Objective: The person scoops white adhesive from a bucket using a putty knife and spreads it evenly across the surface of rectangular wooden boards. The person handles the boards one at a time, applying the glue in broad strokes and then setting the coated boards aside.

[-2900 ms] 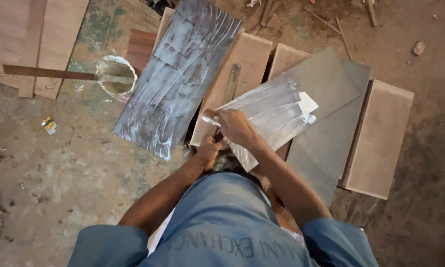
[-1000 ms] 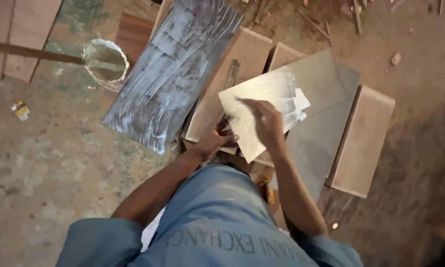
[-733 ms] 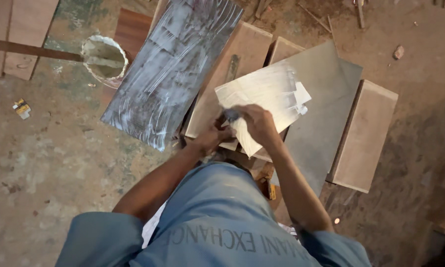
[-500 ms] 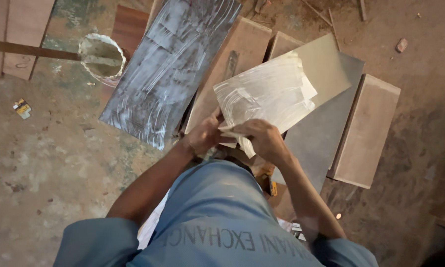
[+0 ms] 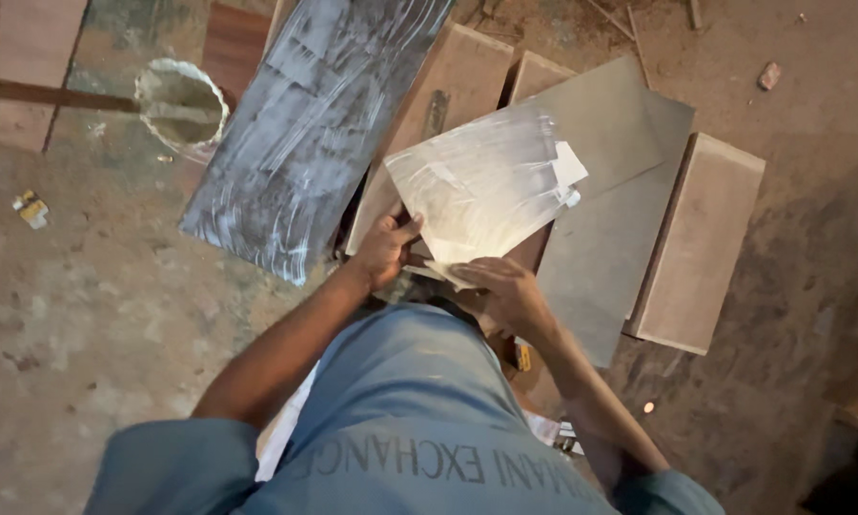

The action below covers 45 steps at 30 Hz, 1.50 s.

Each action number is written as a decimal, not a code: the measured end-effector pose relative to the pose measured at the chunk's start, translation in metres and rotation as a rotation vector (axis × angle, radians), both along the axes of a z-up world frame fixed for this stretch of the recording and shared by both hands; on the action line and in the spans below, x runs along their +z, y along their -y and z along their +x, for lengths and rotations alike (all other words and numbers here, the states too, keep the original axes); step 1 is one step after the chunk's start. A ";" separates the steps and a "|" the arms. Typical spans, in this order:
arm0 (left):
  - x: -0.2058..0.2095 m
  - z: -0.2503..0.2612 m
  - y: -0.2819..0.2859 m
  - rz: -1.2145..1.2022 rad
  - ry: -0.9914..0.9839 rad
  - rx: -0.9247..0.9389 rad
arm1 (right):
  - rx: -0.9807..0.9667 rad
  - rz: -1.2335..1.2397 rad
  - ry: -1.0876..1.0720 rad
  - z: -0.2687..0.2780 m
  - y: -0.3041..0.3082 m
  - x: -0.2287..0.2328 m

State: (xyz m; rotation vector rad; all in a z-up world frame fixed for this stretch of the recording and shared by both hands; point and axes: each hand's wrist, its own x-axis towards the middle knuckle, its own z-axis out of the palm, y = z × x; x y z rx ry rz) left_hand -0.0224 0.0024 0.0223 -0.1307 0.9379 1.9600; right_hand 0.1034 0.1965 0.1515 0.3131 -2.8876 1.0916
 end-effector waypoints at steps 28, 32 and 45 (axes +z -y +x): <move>0.008 0.001 -0.008 -0.061 0.066 -0.025 | -0.300 -0.013 -0.106 0.023 0.010 -0.020; 0.014 -0.002 -0.003 -0.028 0.040 0.015 | -0.233 0.030 -0.013 0.052 -0.007 -0.031; 0.007 -0.001 -0.011 -0.050 0.083 0.042 | -0.615 -0.325 0.342 -0.003 -0.025 -0.071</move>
